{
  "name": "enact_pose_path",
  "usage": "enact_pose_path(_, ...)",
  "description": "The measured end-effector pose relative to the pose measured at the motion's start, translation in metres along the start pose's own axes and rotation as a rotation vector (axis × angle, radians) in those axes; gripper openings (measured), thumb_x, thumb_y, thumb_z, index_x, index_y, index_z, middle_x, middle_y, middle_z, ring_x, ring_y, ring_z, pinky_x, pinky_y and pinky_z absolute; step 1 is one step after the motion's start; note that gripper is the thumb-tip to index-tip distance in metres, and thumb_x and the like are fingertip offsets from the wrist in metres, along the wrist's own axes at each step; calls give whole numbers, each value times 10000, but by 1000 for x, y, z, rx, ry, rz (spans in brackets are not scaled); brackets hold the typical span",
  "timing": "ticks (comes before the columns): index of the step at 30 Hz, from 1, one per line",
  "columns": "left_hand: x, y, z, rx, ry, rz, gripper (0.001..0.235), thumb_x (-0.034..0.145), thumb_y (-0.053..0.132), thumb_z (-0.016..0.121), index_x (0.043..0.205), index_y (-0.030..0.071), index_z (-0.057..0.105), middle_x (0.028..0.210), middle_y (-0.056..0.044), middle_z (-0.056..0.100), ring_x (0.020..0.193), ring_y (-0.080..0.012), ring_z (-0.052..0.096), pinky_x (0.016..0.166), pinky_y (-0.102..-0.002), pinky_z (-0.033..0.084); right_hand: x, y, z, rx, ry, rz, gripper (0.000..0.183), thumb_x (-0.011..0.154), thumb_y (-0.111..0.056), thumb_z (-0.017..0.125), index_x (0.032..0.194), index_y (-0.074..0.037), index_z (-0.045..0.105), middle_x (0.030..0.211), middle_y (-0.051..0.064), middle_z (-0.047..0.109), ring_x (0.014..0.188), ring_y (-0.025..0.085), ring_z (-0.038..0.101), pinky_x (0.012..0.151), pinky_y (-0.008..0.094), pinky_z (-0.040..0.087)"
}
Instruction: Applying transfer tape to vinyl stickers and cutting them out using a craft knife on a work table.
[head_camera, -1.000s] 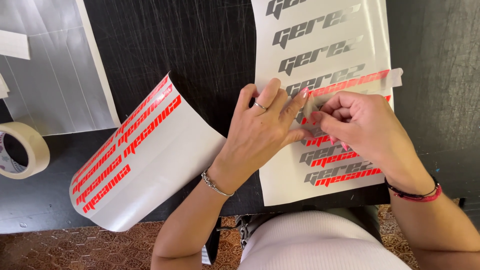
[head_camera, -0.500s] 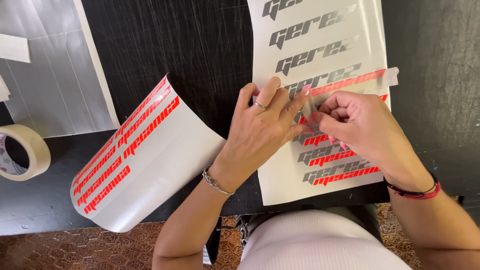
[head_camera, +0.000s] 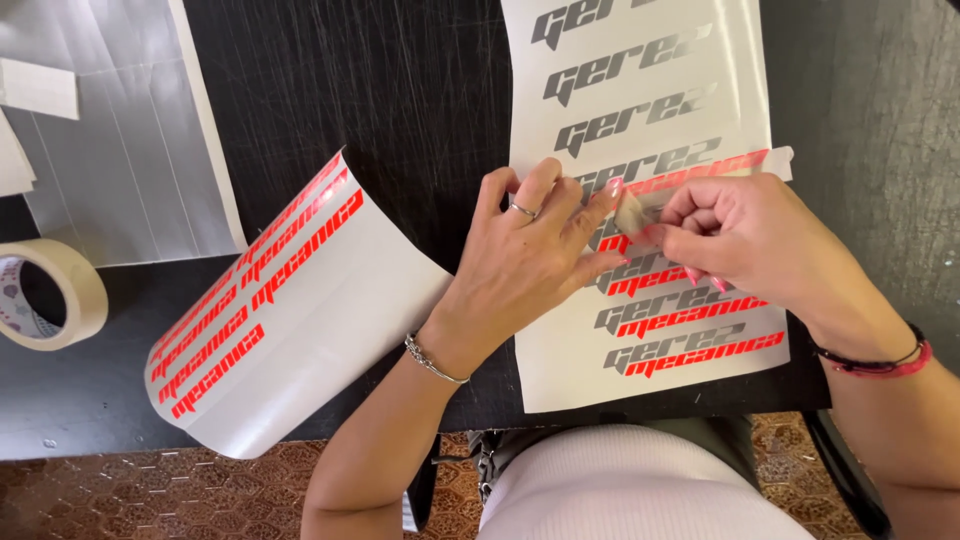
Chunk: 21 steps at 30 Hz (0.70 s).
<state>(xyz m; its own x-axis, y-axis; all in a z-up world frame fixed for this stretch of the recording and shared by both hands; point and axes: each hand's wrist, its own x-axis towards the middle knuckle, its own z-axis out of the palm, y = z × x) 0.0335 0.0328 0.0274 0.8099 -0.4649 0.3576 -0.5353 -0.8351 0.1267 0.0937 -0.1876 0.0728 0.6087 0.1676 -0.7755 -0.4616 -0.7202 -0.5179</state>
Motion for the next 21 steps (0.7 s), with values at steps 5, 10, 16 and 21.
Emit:
enact_pose_path(5,3,0,0,-18,-19,24,536,1024,573,751,1302,125,650,1042,-36,549,1108,-232,552,895,-420,485,-3,-1,0,41,-5,18,135,913,-94,679,814,-10,719,558,102,611,507,162,470,501,293,414)
enact_pose_path(10,4,2,3,-32,-9,11,396,1054,483,674,1296,171,698,1074,-51,599,1119,-256,553,871,-433,468,-3,-3,1,41,-7,19,198,938,-168,772,818,-17,729,575,83,619,526,153,519,509,291,429)
enact_pose_path(16,3,0,5,-72,-7,-14,423,1042,519,689,1307,189,687,1096,-57,588,1112,-263,561,887,-434,463,-1,1,0,39,-14,-16,158,923,-123,739,798,-27,727,559,77,610,509,144,497,505,284,419)
enact_pose_path(21,3,-1,5,-62,-6,-8,455,1028,520,730,1333,187,675,1103,-67,586,1107,-269,556,873,-438,466,0,10,-3,45,-23,-55,145,893,-62,703,754,-21,698,557,67,576,485,150,445,479,282,379)
